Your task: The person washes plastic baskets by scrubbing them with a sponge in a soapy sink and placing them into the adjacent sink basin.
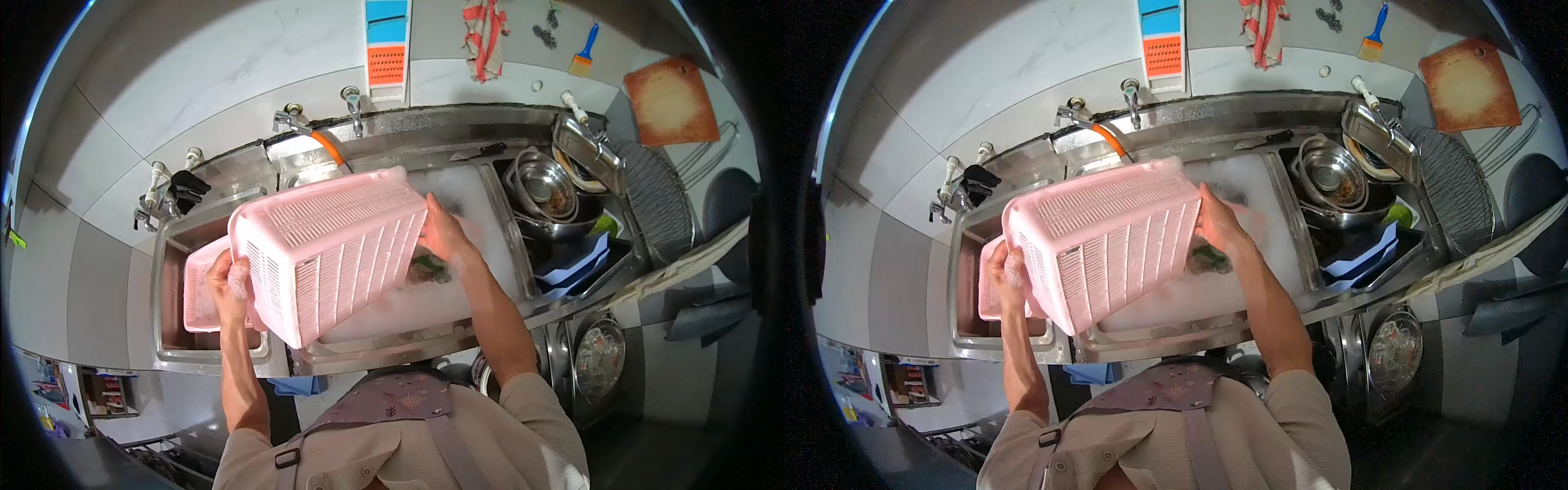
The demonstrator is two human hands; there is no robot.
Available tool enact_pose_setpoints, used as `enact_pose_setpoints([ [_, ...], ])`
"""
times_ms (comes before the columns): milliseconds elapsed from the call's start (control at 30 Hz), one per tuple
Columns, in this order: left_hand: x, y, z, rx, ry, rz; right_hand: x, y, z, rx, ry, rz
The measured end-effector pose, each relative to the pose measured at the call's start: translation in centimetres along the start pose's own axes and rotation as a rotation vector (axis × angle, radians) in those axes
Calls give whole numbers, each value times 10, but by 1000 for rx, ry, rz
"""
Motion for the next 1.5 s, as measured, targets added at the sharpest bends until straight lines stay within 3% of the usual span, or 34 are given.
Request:
enact_pose_setpoints([
  [100, 3, 0, -2, -12, -119, -4, -9, 4, -4, -208, 55, -101],
  [233, 7, -2, 7, 50, -48, -41, -14, 2, -5, -140, 58, -223],
  [300, -6, -9, 2, -30, -49, -24, -38, 22, 10, -171, 167, -373],
  [500, -10, -10, 8, -72, 37, -158, -65, 50, 10, -160, 187, -486],
  [567, 4, -4, 13, -124, -77, 71, -72, 63, -12, -25, -62, -460],
  [600, 9, -2, 12, -198, -191, 167, -70, 60, -29, -30, -198, -342],
  [633, 10, 2, 14, -200, -188, 162, -68, 60, -33, -26, -194, -340],
  [700, 12, 12, 24, -298, -280, 225, -63, 61, -46, 188, -62, -276],
  [767, 7, 19, 26, -312, -423, 274, -61, 70, -50, 202, 13, -261],
  [867, -7, 26, 26, -107, -618, 368, -60, 79, -53, 93, 179, -320],
  [1000, -45, 39, 20, 30, -469, 347, -47, 102, -38, 136, 188, -408],
  [1067, -51, 44, 18, 79, -311, 74, -40, 108, -31, 105, 218, -423],
  [1200, -60, 51, 14, 91, -200, 51, -30, 115, -15, 91, 203, -486],
  [1367, -101, 60, -11, 69, 86, -194, -16, 115, -9, 10, 223, -340],
  [1433, -113, 60, -17, 84, 474, -383, -13, 117, 0, -3, 241, -309],
  [1500, -139, 66, -34, 176, 511, -496, -3, 115, 10, -18, 349, -230],
])
Point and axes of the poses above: each hand's wrist, its own y-axis away from the middle knuckle, its own z-axis out of the palm, x = y × z, the point moved 4 cm from there along -y, towards the middle knuckle, and after that the axes turned 12 degrees about -z, right-handed, at the moved point
